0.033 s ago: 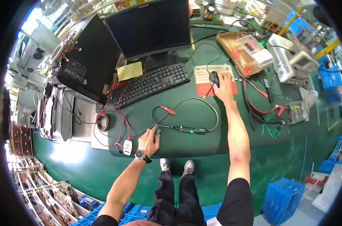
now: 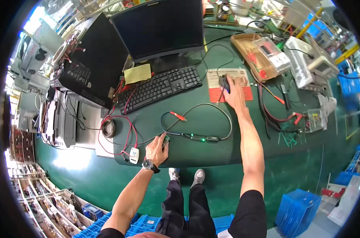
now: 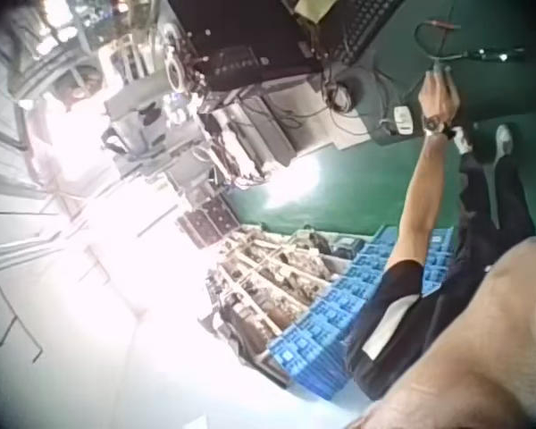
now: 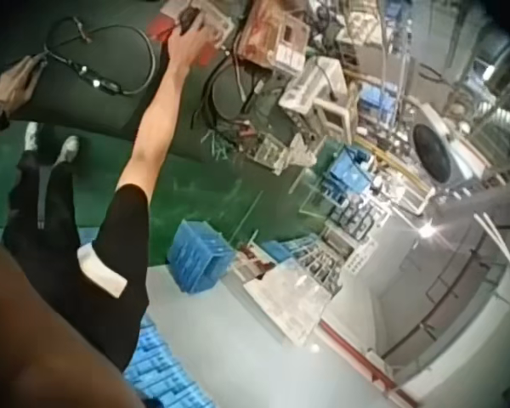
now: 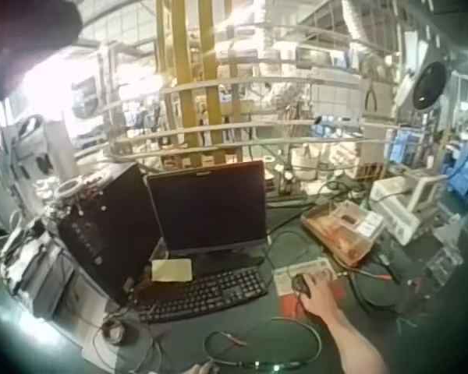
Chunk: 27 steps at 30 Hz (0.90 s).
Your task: The person operates a computer using a mouse and keyboard, then picks up a cable and touches its pins to a circuit board.
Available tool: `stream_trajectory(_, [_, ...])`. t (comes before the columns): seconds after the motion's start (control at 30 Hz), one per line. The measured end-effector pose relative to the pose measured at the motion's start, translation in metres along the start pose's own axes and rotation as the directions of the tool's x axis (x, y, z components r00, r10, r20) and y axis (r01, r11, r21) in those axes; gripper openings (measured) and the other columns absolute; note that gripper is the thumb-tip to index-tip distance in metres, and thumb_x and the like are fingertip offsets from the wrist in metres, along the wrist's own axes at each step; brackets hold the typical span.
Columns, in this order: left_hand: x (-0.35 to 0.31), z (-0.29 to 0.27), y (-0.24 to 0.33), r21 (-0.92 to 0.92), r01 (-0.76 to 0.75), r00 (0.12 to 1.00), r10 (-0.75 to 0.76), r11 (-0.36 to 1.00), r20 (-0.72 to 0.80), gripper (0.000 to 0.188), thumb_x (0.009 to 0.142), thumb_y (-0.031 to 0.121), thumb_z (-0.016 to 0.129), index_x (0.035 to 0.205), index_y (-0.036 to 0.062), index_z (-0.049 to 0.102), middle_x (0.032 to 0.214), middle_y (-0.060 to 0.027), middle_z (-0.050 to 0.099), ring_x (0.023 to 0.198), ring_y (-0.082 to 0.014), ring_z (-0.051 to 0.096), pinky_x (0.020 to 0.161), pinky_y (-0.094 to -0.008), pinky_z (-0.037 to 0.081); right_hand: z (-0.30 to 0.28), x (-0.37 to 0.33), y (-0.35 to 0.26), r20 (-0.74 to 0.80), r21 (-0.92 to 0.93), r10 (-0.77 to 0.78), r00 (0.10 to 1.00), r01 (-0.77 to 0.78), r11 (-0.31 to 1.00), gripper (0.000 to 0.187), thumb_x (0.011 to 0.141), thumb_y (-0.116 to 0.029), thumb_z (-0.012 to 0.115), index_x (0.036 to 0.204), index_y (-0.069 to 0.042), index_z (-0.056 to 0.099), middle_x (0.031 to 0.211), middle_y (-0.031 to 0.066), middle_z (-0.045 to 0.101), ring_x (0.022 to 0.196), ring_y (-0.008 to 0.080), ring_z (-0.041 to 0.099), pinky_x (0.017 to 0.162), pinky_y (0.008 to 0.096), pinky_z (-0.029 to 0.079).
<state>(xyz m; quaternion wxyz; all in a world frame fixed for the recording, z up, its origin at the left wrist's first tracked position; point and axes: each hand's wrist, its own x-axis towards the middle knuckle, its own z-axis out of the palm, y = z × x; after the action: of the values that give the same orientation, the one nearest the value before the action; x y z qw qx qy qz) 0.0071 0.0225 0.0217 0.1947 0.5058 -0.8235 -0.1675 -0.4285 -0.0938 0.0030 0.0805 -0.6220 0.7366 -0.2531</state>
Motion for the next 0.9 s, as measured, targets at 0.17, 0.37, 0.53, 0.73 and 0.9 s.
stream_trajectory(0.17, [0.043, 0.030, -0.028, -0.013, -0.061, 0.994, 0.059, 0.998, -0.087, 0.049, 0.089, 0.012, 0.072, 0.138, 0.0086, 0.063, 0.095, -0.0132, 0.064, 0.081, -0.0364, 0.068, 0.073, -0.0467, 0.057, 0.026, 0.022, 0.010, -0.173, -0.120, -0.145, 0.974, 0.125, 0.985, 0.059, 0.096, -0.036, 0.076, 0.149, -0.015, 0.063, 0.146, 0.0334, 0.055, 0.128, 0.0530, 0.060, 0.106, 0.0534, 0.053])
stream_trajectory(0.37, [0.031, 0.033, -0.028, 0.004, -0.021, 0.996, 0.021, 1.000, -0.082, 0.052, 0.088, 0.014, 0.072, 0.139, 0.0097, 0.062, 0.095, -0.0122, 0.064, 0.081, -0.0351, 0.068, 0.073, -0.0459, 0.057, 0.030, 0.021, 0.010, -0.169, -0.049, -0.174, 0.970, 0.168, 0.985, 0.049, 0.097, -0.027, 0.076, 0.144, -0.016, 0.067, 0.139, 0.0312, 0.058, 0.119, 0.0511, 0.063, 0.098, 0.0516, 0.055])
stream_trajectory(0.53, [0.029, 0.031, -0.028, 0.021, -0.003, 0.997, 0.004, 1.000, -0.080, 0.052, 0.089, 0.016, 0.071, 0.140, 0.0090, 0.062, 0.094, -0.0115, 0.063, 0.084, -0.0333, 0.069, 0.074, -0.0460, 0.057, 0.035, 0.022, 0.017, -0.193, -0.090, -0.311, 0.930, 0.299, 0.950, 0.040, 0.097, -0.019, 0.075, 0.137, -0.014, 0.073, 0.139, 0.0305, 0.058, 0.124, 0.0508, 0.061, 0.105, 0.0504, 0.051])
stream_trajectory(0.73, [0.031, 0.034, -0.024, 0.021, -0.022, 0.994, 0.025, 1.000, -0.103, 0.050, 0.090, 0.015, 0.068, 0.139, 0.0070, 0.060, 0.097, -0.0115, 0.062, 0.084, -0.0328, 0.069, 0.074, -0.0466, 0.057, 0.026, 0.022, 0.017, -0.208, -0.184, -0.216, 0.954, 0.178, 0.967, 0.039, 0.103, -0.022, 0.067, 0.141, -0.012, 0.069, 0.133, 0.0301, 0.058, 0.122, 0.0521, 0.057, 0.107, 0.0565, 0.046])
stream_trajectory(0.9, [0.024, 0.036, -0.030, 0.021, -0.036, 0.992, 0.038, 0.999, -0.122, 0.048, 0.090, 0.015, 0.067, 0.137, 0.0068, 0.061, 0.097, -0.0111, 0.062, 0.083, -0.0323, 0.069, 0.074, -0.0456, 0.057, 0.038, 0.022, 0.024, -0.230, -0.255, -0.252, 0.940, 0.192, 0.948, 0.042, 0.104, -0.025, 0.067, 0.144, -0.013, 0.067, 0.137, 0.0335, 0.056, 0.129, 0.0542, 0.054, 0.114, 0.0580, 0.042])
